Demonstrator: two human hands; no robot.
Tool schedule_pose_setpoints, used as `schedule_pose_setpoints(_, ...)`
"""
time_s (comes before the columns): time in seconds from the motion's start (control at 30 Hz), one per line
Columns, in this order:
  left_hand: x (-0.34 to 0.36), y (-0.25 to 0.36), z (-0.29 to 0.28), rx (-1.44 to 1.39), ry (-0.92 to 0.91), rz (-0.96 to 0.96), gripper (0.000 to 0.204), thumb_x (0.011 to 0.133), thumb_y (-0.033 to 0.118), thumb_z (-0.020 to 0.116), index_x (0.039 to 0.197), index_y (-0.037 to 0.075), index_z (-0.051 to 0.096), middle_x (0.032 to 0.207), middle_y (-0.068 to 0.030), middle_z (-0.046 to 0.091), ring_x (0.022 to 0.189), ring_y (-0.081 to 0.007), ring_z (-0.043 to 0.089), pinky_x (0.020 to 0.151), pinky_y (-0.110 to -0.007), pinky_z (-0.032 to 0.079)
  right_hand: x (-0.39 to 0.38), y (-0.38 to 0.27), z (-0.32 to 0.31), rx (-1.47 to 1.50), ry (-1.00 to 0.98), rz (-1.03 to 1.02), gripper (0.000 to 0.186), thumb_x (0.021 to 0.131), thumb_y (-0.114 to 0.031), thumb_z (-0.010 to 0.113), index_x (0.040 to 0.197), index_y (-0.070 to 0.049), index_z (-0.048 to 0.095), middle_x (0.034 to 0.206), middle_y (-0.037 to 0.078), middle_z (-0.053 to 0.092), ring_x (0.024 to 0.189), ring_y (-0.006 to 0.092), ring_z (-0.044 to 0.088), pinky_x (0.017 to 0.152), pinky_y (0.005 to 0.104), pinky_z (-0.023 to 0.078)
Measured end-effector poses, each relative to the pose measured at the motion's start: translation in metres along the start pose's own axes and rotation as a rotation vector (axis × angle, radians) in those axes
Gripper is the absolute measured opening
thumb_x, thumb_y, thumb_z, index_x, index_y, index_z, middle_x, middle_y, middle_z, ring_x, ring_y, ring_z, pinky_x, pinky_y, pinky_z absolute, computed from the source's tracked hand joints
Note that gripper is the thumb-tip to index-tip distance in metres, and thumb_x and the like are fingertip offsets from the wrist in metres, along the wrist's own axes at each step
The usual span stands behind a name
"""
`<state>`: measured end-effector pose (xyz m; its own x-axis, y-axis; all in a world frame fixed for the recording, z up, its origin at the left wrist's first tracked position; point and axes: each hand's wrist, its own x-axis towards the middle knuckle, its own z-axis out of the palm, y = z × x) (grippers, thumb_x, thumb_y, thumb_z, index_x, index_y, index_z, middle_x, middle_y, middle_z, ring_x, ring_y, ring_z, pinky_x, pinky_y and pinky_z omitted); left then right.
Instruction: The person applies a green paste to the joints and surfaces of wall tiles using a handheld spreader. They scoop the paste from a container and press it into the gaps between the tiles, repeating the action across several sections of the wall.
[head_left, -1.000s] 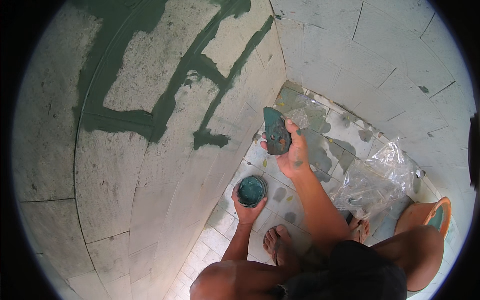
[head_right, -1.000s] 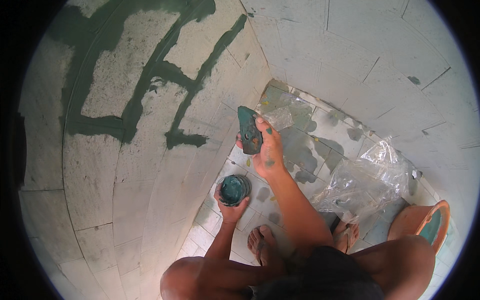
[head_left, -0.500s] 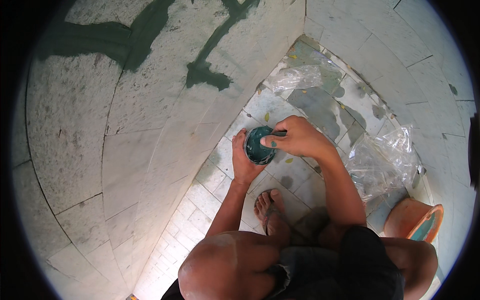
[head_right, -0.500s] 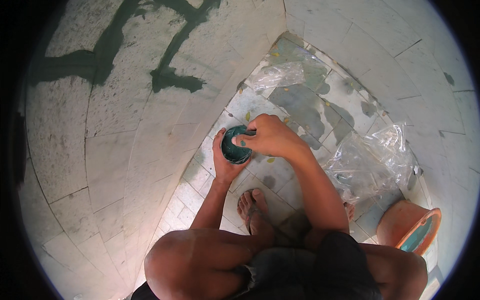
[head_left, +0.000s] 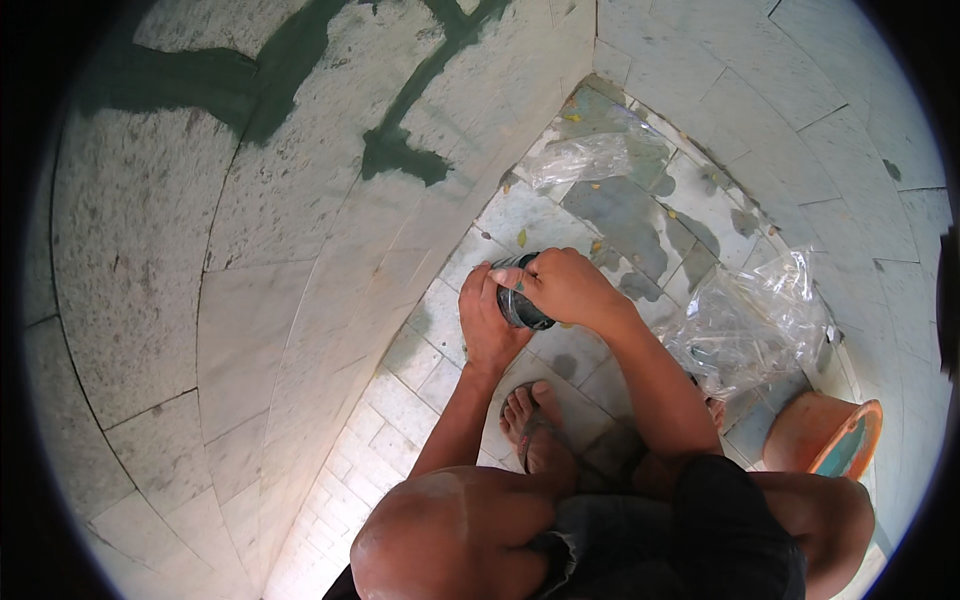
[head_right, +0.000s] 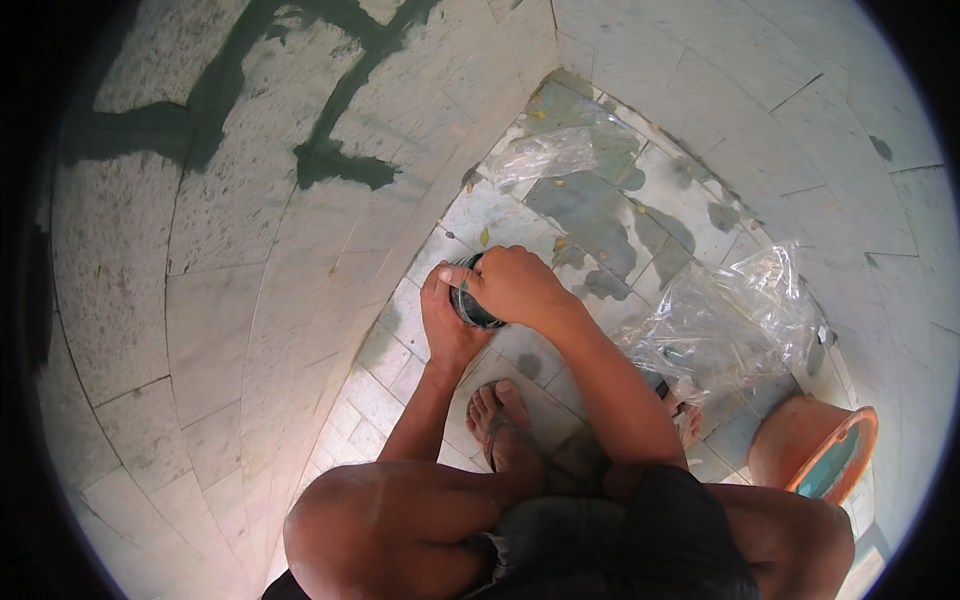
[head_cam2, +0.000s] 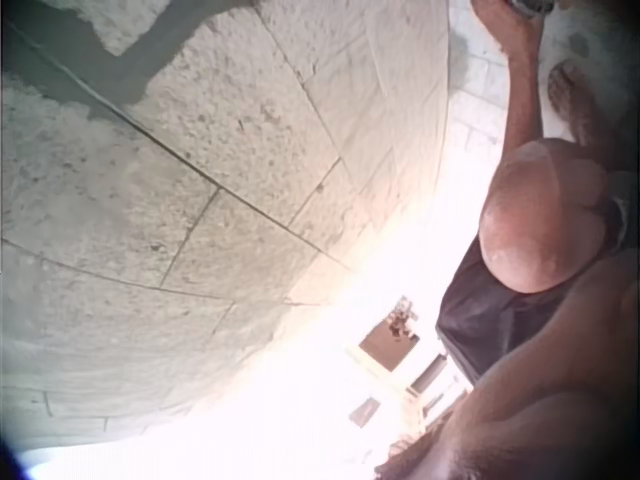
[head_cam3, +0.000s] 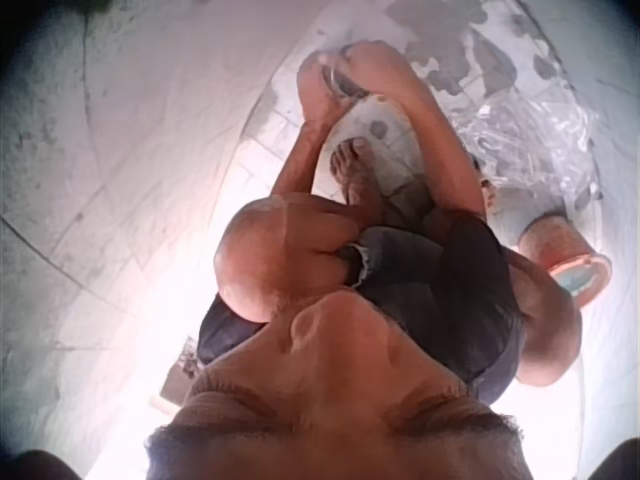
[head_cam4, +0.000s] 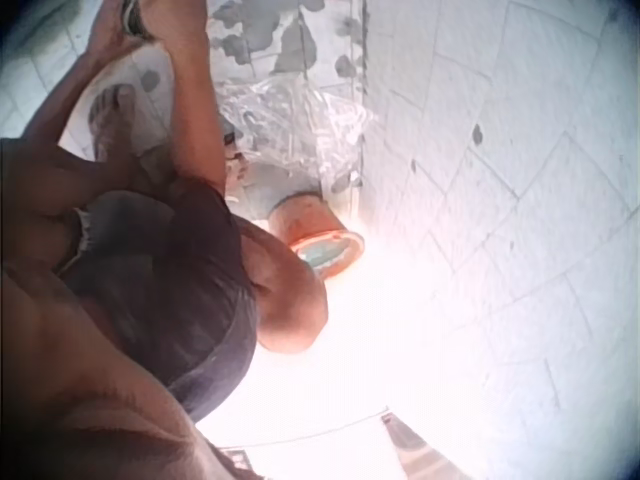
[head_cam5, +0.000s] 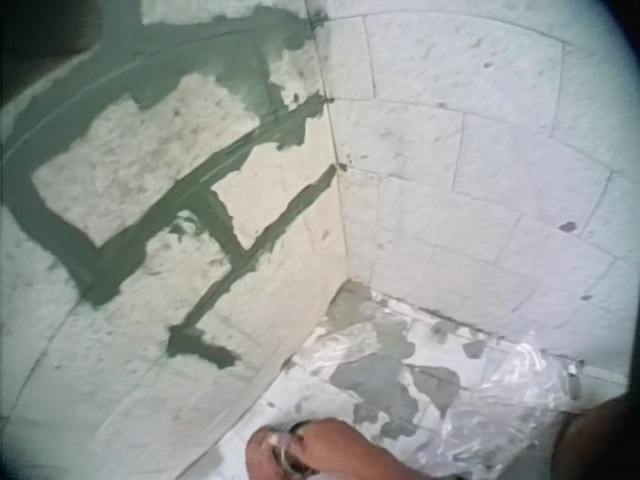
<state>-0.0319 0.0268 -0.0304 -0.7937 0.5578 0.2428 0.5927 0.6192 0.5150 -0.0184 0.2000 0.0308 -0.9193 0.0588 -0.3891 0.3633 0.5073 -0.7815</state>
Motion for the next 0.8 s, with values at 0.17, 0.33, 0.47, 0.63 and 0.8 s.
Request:
schedule_pose_setpoints(0.17,-0.003,-0.002,-0.003,-0.024,0.052,-0.041,0.095,0.052,0.02,0.088,0.129,-0.003,0.037,0.128,-0.0262,0.047,0.116,-0.0422,0.049,0.1,-0.048,0.038,-0.004,-0.003,-0.03,0.541,-0.127,0.269,0.073,0.085,-0.068,0.054,0.068,0.002,0.062,0.056,0.011,0.057,0.044,0.0223,0.057,0.036,0.0352,0.045)
schedule_pose_setpoints(0.33,-0.003,-0.003,0.0,-0.215,0.057,-0.238,0.1,0.055,0.018,0.09,0.134,-0.003,0.032,0.127,-0.0195,0.043,0.12,-0.0311,0.046,0.104,-0.039,0.036,-0.006,0.02,-0.036,1.093,-0.014,0.392,0.066,0.09,-0.062,0.051,0.091,0.003,0.061,0.07,0.011,0.062,0.046,0.0194,0.057,0.033,0.0328,0.042)
schedule_pose_setpoints(0.47,-0.009,-0.013,0.005,-0.46,0.142,-0.301,0.097,0.058,0.018,0.09,0.133,-0.002,0.032,0.127,-0.016,0.041,0.121,-0.0263,0.044,0.105,-0.037,0.035,-0.001,0.025,-0.041,1.643,0.005,0.129,0.05,0.096,-0.049,0.05,0.109,-0.001,0.053,0.093,0.012,0.065,0.07,0.0218,0.064,0.05,0.0382,0.051)
schedule_pose_setpoints(0.63,-0.016,-0.035,0.019,-0.496,0.227,-0.217,0.099,0.058,0.018,0.09,0.135,0.0,0.029,0.129,-0.0143,0.04,0.122,-0.0261,0.043,0.106,-0.039,0.034,0.022,0.007,-0.034,1.897,0.124,-0.181,0.038,0.098,-0.037,0.049,0.113,-0.003,0.055,0.106,0.011,0.064,0.09,0.0223,0.063,0.074,0.0388,0.052)
schedule_pose_setpoints(0.8,-0.011,-0.029,0.017,-0.406,0.157,-0.271,0.103,0.055,0.014,0.091,0.135,0.0,0.027,0.132,-0.0163,0.039,0.124,-0.0275,0.042,0.108,-0.04,0.034,0.049,-0.002,-0.029,1.789,0.449,-0.295,0.037,0.096,-0.029,0.056,0.125,-0.006,0.05,0.11,0.007,0.06,0.092,0.0219,0.061,0.079,0.0372,0.051)
